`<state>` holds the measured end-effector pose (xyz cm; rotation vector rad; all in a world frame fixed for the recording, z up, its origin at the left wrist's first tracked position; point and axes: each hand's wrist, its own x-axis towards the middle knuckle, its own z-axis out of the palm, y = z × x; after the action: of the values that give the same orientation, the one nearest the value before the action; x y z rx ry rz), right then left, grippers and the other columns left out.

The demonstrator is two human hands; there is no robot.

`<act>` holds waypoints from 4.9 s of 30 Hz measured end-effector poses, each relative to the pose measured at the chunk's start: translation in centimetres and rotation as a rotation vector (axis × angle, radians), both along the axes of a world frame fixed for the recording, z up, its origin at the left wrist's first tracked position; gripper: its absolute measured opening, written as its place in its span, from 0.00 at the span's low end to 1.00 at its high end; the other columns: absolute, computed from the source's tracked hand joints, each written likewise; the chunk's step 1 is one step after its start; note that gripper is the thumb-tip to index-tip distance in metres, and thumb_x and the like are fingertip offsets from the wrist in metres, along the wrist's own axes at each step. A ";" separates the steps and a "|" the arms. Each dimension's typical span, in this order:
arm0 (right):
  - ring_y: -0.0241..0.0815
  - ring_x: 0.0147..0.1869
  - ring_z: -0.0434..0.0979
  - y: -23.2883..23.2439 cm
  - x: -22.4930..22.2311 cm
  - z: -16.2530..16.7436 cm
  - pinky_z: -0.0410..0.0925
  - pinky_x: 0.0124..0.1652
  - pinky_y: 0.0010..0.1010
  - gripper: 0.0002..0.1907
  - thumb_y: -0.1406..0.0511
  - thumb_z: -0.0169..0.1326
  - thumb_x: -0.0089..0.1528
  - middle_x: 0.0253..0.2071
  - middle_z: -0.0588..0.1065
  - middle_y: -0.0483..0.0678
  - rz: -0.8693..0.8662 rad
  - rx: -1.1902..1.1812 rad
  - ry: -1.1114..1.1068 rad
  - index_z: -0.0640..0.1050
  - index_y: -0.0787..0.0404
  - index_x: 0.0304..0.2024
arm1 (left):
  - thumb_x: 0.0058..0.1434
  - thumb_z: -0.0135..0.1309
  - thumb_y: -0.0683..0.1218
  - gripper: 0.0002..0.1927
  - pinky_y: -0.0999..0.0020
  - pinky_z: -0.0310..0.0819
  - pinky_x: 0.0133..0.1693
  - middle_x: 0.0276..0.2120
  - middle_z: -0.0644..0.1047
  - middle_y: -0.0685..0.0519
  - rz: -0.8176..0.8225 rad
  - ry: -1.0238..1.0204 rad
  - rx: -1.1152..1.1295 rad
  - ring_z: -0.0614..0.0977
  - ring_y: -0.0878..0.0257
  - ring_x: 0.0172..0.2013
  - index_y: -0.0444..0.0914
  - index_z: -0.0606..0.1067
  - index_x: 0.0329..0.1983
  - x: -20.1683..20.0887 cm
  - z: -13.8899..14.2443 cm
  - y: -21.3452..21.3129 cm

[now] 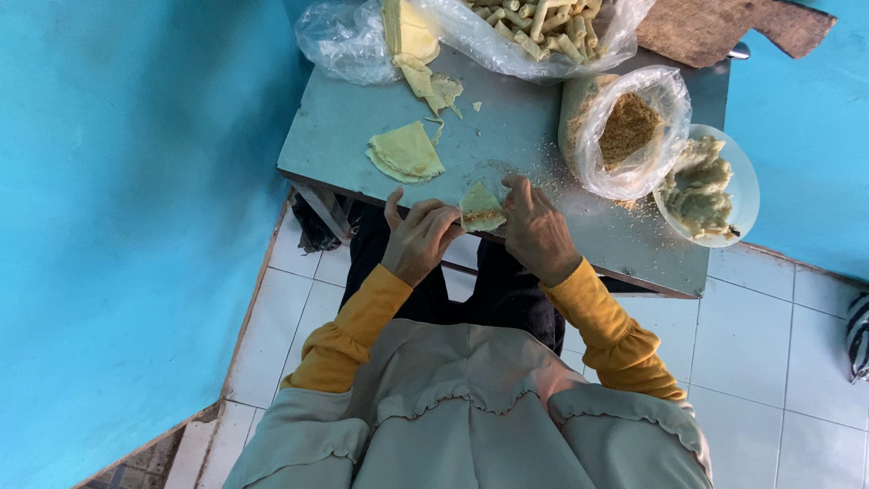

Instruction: The person pinches off pieces of dough, rolls each piece between their palms into a stick shape, and places the finished sticks into a plastic bag on the table. They occasionally reach into a bag of brown powder and take dough from a bowl while working through the dough pieces one at a time.

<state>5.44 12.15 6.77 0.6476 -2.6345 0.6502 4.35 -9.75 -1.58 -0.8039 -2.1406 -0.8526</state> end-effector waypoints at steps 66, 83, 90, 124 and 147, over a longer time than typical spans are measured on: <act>0.53 0.58 0.79 -1.5 0.9 -0.3 0.69 0.61 0.43 0.28 0.74 0.54 0.61 0.53 0.78 0.57 0.112 0.258 0.239 0.67 0.69 0.64 | 0.62 0.52 0.45 0.16 0.43 0.60 0.66 0.44 0.76 0.47 0.136 0.105 -0.523 0.74 0.54 0.53 0.32 0.78 0.50 -0.3 4.0 1.8; 0.42 0.68 0.72 -0.6 -2.1 0.0 0.56 0.66 0.49 0.30 0.72 0.51 0.61 0.66 0.74 0.46 -0.007 0.364 0.111 0.66 0.56 0.66 | 0.74 0.46 0.51 0.29 0.27 0.30 0.70 0.72 0.63 0.44 0.408 -0.333 -0.150 0.53 0.43 0.75 0.36 0.58 0.75 -7.5 4.0 -2.8; 0.45 0.48 0.76 -0.3 -5.6 -1.5 0.64 0.48 0.46 0.32 0.61 0.59 0.61 0.40 0.81 0.44 0.017 0.189 0.024 0.67 0.60 0.66 | 0.67 0.47 0.34 0.28 0.39 0.52 0.71 0.65 0.68 0.43 0.276 -0.290 0.073 0.64 0.42 0.69 0.35 0.61 0.70 -7.2 4.6 -3.2; 0.53 0.34 0.82 -11.2 -8.6 0.3 0.72 0.28 0.43 0.29 0.65 0.59 0.62 0.33 0.80 0.52 0.112 0.053 0.080 0.63 0.56 0.64 | 0.61 0.54 0.32 0.28 0.53 0.71 0.59 0.59 0.70 0.38 0.136 -0.376 0.359 0.72 0.39 0.60 0.33 0.64 0.64 -7.5 5.3 -4.9; 0.40 0.30 0.75 1.6 -8.7 6.7 0.71 0.28 0.32 0.16 0.73 0.40 0.69 0.33 0.75 0.49 0.000 -0.487 -0.064 0.63 0.64 0.60 | 0.65 0.56 0.40 0.26 0.48 0.67 0.64 0.63 0.68 0.40 0.126 -0.369 0.254 0.69 0.39 0.64 0.34 0.65 0.65 -7.4 4.8 -4.6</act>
<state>-3.22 13.75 13.48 0.4825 -2.3878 1.2730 -3.06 -14.40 3.20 -0.4002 -2.3020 -1.2524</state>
